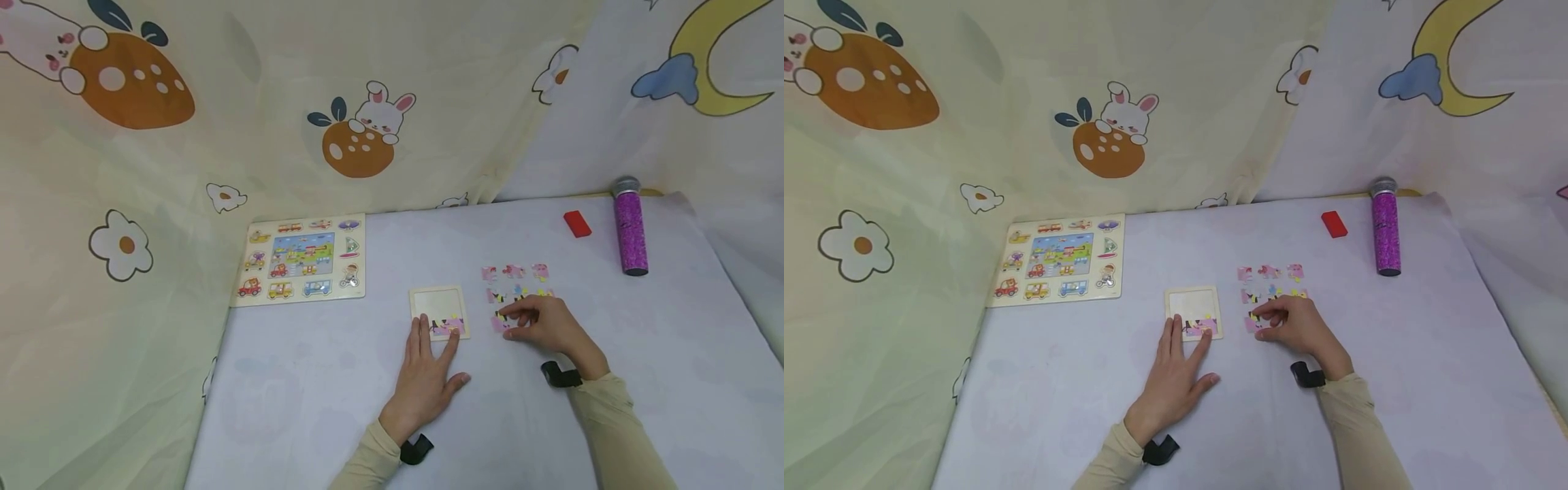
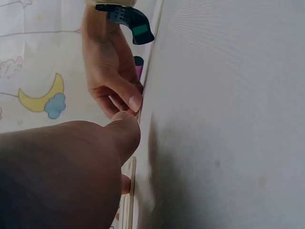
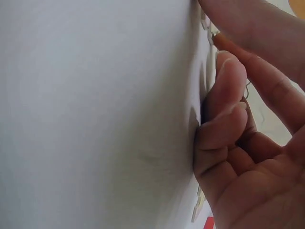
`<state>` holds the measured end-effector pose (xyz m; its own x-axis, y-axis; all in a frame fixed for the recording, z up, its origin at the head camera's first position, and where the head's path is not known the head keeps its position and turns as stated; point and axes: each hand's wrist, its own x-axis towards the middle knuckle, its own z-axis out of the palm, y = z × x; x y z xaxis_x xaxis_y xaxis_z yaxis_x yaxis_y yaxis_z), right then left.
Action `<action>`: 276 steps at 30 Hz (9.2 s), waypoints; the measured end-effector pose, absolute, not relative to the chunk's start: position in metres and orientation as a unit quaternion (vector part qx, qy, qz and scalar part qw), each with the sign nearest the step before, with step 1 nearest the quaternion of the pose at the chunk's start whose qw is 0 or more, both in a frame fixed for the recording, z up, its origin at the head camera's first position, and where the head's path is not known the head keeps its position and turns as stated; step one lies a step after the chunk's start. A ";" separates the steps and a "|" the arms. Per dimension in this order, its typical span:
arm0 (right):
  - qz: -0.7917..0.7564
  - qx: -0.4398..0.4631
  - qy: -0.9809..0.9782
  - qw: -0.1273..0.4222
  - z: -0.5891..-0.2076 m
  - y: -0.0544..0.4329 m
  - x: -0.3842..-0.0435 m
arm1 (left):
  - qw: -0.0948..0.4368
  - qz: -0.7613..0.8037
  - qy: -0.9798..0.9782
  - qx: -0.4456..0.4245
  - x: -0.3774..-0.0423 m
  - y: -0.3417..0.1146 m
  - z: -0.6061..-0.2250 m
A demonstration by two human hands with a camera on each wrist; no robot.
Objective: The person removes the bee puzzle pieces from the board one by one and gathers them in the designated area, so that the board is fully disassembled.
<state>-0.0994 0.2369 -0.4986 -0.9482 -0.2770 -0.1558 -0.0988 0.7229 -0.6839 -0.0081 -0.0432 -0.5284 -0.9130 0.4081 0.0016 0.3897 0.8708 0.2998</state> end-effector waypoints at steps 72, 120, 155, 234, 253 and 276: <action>-0.303 -0.213 0.909 0.193 -0.475 0.115 -0.139 | 0.056 0.124 0.969 0.207 -0.022 -0.046 -0.523; -0.451 -0.140 0.879 0.070 -0.474 0.192 -0.125 | 0.065 0.153 0.965 0.202 -0.021 -0.046 -0.523; -0.358 -0.094 0.923 0.111 -0.496 0.284 -0.091 | 0.077 0.165 0.963 0.199 -0.020 -0.048 -0.525; -0.310 -0.176 0.922 0.152 -0.482 0.149 -0.117 | 0.053 0.148 0.970 0.187 -0.019 -0.047 -0.531; -0.332 -0.157 0.918 0.148 -0.484 0.143 -0.113 | 0.063 0.127 0.971 0.190 -0.019 -0.047 -0.528; -0.336 -0.180 0.916 0.123 -0.490 0.155 -0.117 | 0.065 0.125 0.972 0.190 -0.019 -0.047 -0.528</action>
